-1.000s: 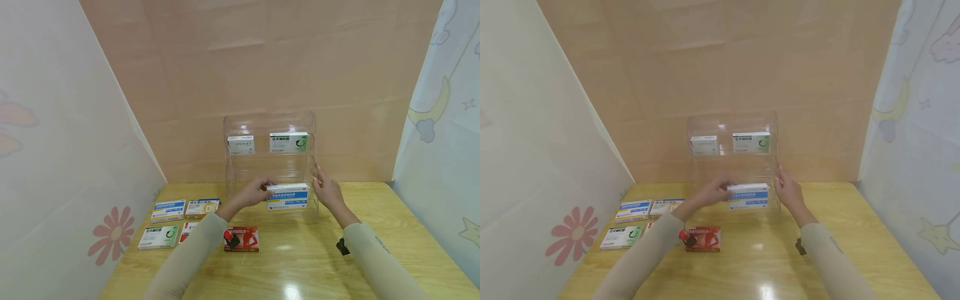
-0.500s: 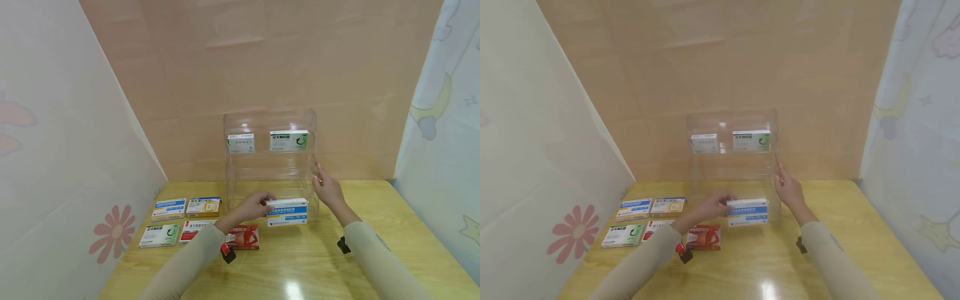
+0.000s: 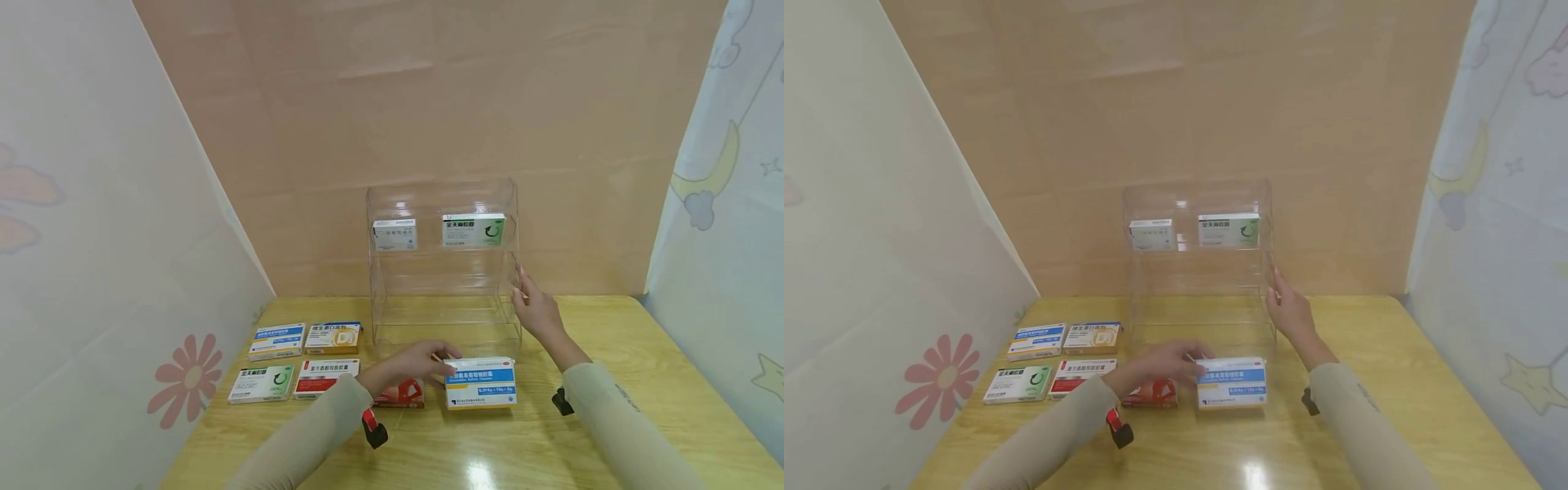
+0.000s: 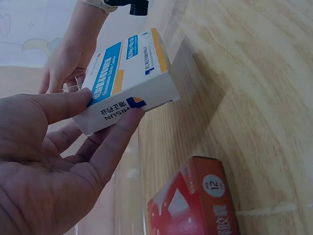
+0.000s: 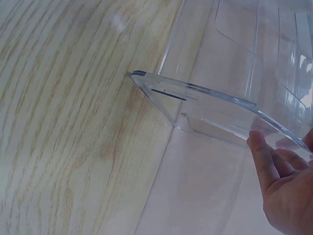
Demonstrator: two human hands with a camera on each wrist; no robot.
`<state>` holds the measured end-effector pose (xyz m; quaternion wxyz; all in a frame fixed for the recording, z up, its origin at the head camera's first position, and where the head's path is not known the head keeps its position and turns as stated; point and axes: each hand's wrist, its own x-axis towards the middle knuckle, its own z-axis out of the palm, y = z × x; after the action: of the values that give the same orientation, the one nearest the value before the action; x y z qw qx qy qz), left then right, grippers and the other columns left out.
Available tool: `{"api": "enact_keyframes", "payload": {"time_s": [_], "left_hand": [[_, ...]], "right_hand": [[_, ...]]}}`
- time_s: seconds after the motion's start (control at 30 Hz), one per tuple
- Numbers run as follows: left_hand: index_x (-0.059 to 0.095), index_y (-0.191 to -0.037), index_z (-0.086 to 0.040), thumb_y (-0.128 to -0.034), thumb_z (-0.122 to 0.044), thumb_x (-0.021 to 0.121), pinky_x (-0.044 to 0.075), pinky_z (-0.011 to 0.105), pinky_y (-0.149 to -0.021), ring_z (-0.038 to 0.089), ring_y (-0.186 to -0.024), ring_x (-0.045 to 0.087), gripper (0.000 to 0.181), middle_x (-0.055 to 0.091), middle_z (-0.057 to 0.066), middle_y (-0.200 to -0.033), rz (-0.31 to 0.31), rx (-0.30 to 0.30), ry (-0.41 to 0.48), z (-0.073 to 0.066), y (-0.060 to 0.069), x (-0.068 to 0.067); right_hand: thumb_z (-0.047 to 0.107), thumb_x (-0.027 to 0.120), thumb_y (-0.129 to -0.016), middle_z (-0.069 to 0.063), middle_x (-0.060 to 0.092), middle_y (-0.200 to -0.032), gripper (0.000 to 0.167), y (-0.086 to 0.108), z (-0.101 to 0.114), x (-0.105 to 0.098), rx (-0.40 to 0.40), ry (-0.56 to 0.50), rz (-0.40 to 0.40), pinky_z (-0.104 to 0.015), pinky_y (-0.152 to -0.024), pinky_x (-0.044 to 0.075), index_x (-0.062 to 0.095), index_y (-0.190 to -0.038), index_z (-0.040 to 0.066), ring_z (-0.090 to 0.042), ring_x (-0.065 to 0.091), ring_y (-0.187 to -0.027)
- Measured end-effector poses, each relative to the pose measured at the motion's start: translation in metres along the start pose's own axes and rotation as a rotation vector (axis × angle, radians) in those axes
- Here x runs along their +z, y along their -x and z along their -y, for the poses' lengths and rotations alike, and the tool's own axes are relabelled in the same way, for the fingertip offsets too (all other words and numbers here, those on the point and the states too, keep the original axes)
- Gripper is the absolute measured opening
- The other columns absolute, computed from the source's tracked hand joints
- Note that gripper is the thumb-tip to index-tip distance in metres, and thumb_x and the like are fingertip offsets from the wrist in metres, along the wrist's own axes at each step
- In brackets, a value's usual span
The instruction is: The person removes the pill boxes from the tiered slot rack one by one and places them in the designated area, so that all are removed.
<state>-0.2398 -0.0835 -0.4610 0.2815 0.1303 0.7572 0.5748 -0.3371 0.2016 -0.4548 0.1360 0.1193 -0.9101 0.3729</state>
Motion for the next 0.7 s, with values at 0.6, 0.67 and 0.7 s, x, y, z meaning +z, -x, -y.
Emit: {"api": "enact_keyframes", "payload": {"time_s": [0.6,0.67,0.7], "left_hand": [[0.066,-0.125,-0.01,-0.0979,-0.01,0.067,0.062,0.044,-0.078,0.024,-0.089,0.07,0.027,0.062,0.008,-0.109,-0.002,-0.098,-0.067,0.018,-0.011,0.0],[0.066,-0.125,-0.01,-0.0982,-0.011,0.067,0.062,0.043,-0.078,0.024,-0.089,0.07,0.027,0.063,0.006,-0.109,-0.022,-0.093,-0.113,0.018,-0.012,0.001],[0.066,-0.126,-0.01,-0.0982,-0.01,0.066,0.062,0.043,-0.078,0.023,-0.089,0.07,0.028,0.063,0.006,-0.109,-0.029,-0.087,-0.133,0.018,-0.012,0.002]], "right_hand": [[0.025,0.039,-0.108,-0.034,0.051,-0.138,0.059,0.001,-0.004,0.002,0.006,0.001,0.02,-0.033,-0.05,0.051,0.02,-0.162,0.013,-0.051,0.065,-0.106],[0.024,0.039,-0.108,-0.033,0.052,-0.138,0.059,0.001,-0.003,0.001,-0.003,0.013,0.009,-0.035,-0.052,0.051,0.02,-0.162,0.013,-0.051,0.065,-0.106],[0.023,0.04,-0.108,-0.033,0.052,-0.137,0.059,0.001,-0.003,0.001,-0.006,0.016,0.006,-0.036,-0.054,0.051,0.02,-0.162,0.013,-0.051,0.065,-0.106]]}}
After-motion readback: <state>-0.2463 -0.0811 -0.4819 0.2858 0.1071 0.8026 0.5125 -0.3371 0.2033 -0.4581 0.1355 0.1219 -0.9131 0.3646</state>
